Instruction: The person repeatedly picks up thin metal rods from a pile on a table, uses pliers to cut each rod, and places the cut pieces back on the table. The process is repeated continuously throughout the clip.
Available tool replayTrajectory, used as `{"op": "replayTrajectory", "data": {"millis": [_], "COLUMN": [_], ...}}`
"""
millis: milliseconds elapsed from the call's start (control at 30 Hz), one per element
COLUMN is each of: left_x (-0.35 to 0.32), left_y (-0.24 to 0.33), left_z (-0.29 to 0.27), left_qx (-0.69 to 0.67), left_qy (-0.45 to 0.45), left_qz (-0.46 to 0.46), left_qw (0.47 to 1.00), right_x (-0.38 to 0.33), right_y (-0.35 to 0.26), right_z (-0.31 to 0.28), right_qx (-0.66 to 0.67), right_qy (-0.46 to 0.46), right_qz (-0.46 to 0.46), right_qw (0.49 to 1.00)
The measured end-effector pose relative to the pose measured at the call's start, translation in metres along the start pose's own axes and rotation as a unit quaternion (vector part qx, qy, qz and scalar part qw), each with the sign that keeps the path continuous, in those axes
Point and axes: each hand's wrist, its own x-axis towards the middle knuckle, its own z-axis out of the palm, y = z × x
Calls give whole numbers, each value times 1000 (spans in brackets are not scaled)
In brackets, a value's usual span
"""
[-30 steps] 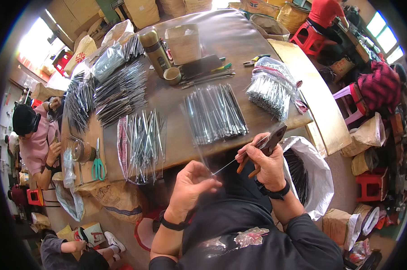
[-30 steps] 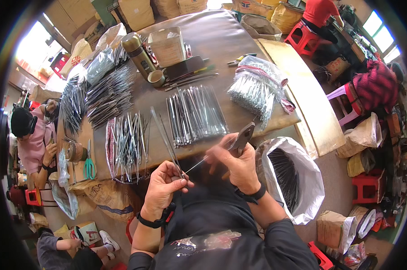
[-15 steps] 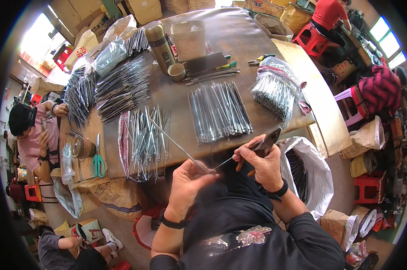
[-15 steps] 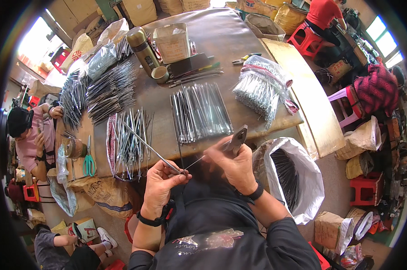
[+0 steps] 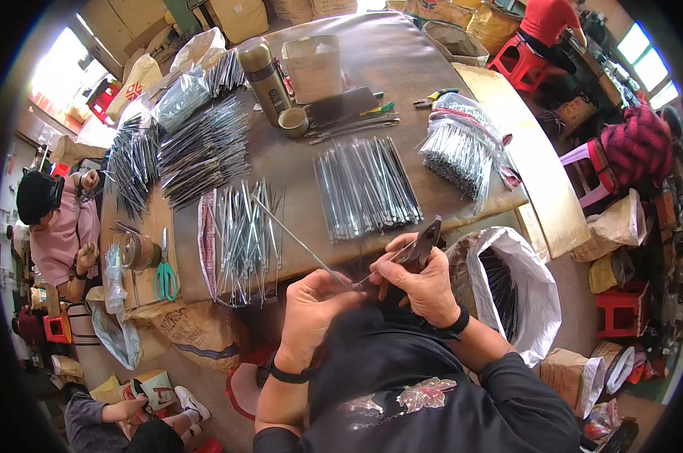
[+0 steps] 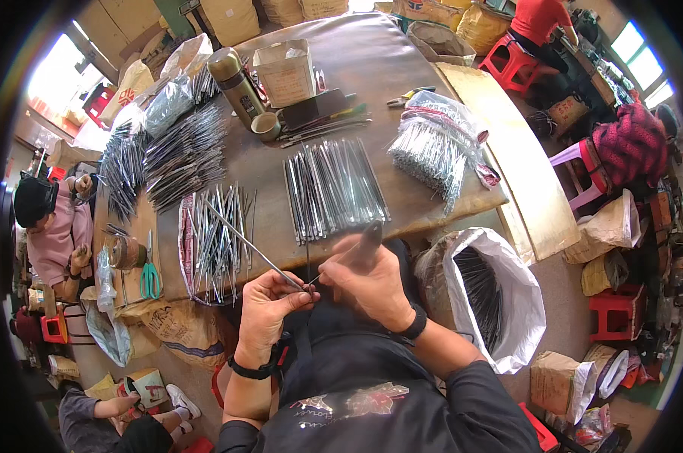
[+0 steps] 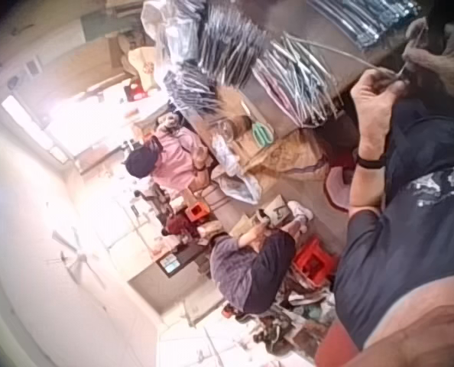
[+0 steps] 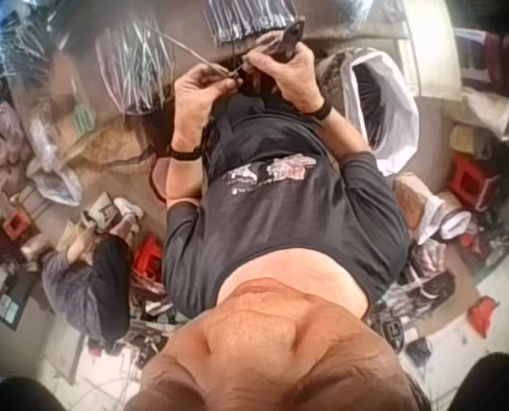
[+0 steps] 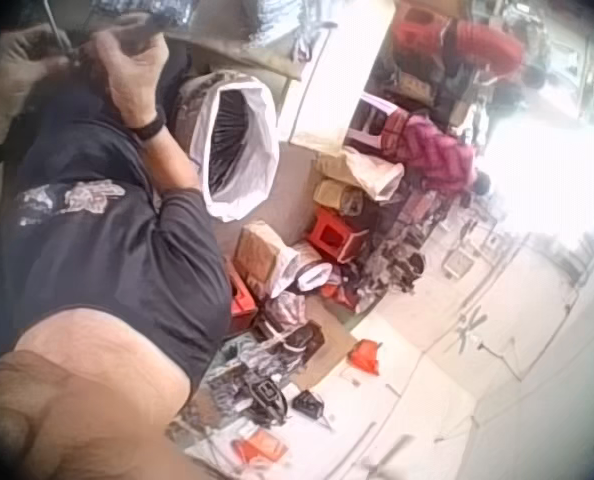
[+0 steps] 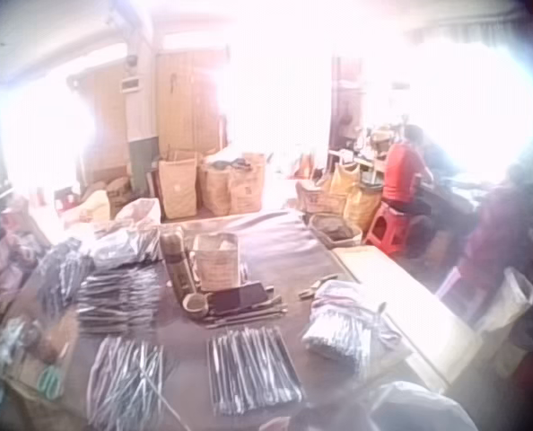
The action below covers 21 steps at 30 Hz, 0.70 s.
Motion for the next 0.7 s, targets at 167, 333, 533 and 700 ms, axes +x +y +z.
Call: {"op": "replayTrajectory", "data": {"millis": [167,333,533,700], "left_x": [-2,-4,-6,-8], "left_y": [-10,-14,-5,-2], "left_z": [-4,7,10,12], "left_qx": [28,63,16,-66], "left_qy": [9,-70,-102,-135], "left_qz": [-19,-42,-151,-132], "left_qw": [999,995,983,980], "right_x": [6,5,6,8], "right_y": [4,13,17,21], "right_z": [-17,-23,-29,-30], "right_qx": [-3,-79,-82,-60], "right_qy": [76,75,26,17], "right_qz": [-55,39,65,68], "right_qw": [996,993,994,996]}}
